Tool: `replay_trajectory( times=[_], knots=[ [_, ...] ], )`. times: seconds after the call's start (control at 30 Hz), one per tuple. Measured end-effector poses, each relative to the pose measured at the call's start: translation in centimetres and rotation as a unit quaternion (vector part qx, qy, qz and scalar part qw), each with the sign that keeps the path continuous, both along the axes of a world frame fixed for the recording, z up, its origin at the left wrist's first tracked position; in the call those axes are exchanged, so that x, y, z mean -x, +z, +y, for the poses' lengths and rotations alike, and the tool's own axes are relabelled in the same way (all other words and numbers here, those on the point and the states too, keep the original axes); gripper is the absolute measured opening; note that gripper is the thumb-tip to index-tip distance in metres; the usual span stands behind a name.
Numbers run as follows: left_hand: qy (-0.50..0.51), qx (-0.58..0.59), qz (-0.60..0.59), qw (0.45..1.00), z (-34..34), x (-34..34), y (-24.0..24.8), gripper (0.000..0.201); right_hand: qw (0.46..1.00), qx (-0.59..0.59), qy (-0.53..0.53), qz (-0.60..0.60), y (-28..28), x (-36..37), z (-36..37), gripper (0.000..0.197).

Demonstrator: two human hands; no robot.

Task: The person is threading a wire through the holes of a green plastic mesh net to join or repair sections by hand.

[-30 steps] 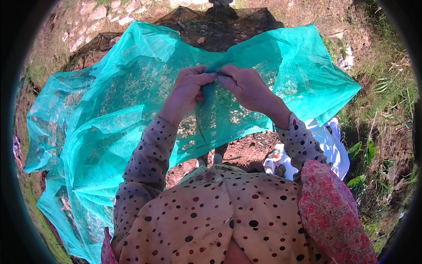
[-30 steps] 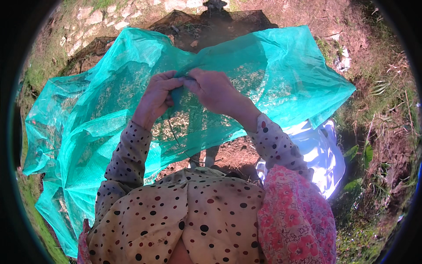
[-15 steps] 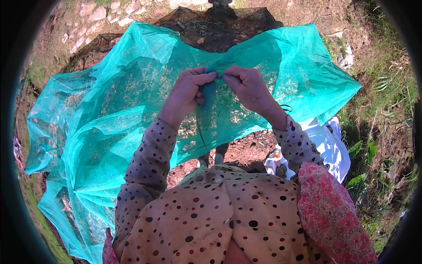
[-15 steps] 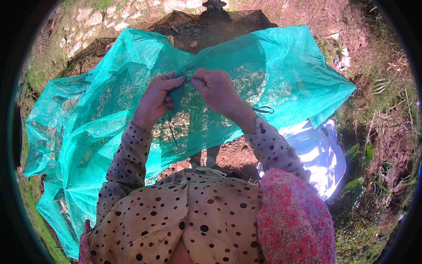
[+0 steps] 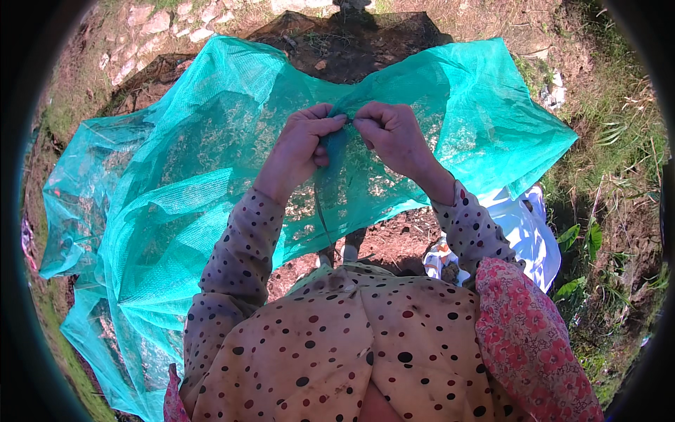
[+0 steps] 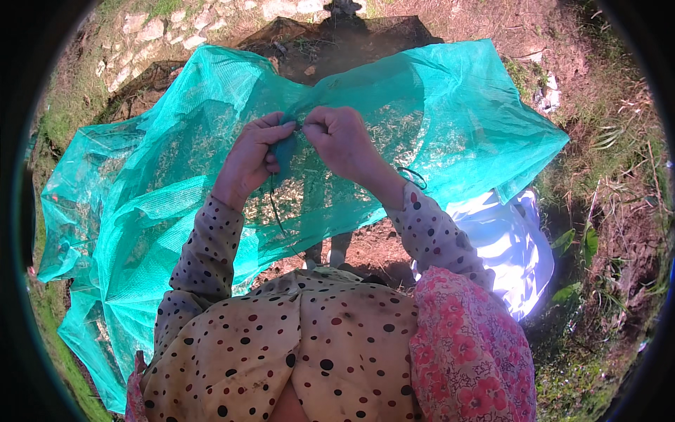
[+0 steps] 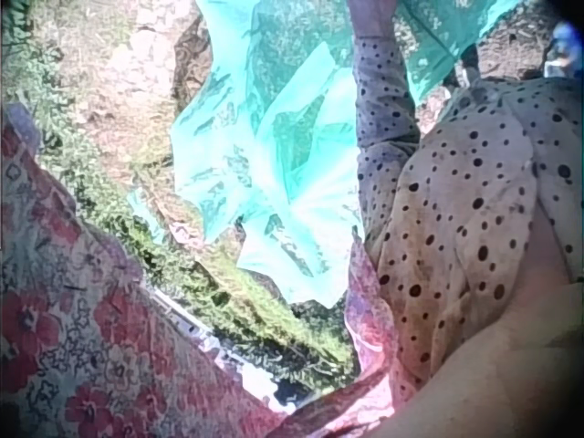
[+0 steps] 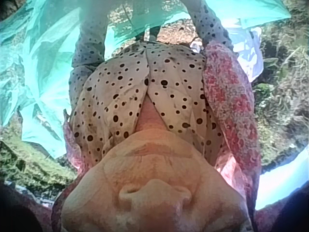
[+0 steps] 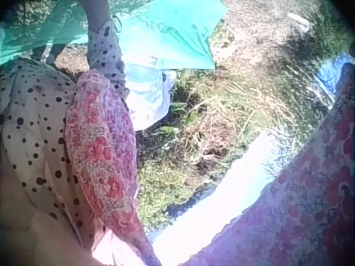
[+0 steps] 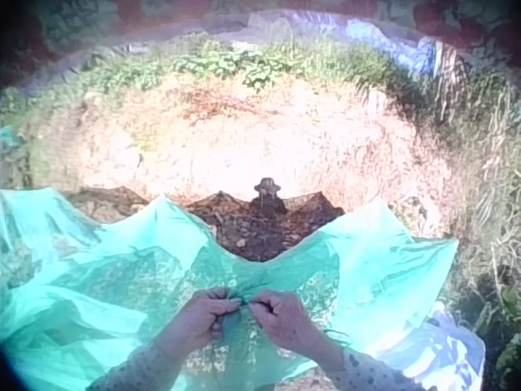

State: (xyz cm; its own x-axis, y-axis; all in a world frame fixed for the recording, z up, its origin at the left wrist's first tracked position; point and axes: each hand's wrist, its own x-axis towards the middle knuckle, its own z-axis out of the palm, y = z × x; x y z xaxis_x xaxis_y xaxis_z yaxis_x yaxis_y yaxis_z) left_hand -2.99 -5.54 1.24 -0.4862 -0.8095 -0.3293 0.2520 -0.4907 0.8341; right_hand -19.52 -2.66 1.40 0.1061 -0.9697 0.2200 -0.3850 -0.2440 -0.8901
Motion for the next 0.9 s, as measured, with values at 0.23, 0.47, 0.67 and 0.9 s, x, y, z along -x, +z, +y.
replay_trajectory(
  times=[0.23,0.47,0.67,0.9],
  knots=[
    [-0.008,0.005,0.005,1.000,0.1,0.0,-0.1,0.008,0.999,0.007,-0.017,0.033,-0.2,-0.2,-0.2,0.008],
    [-0.008,0.000,0.009,1.000,0.0,0.1,-0.2,0.007,0.991,0.045,-0.005,0.126,-0.2,-0.1,-0.5,0.010],
    [0.051,-0.082,0.018,0.995,0.3,0.2,1.0,0.008,0.991,0.040,-0.009,0.126,-0.1,-0.3,-0.4,0.011],
    [-0.028,-0.066,0.059,0.996,-0.5,0.0,-0.6,0.009,0.999,0.035,-0.001,0.037,-1.5,-0.2,-0.7,0.006]
  ],
)
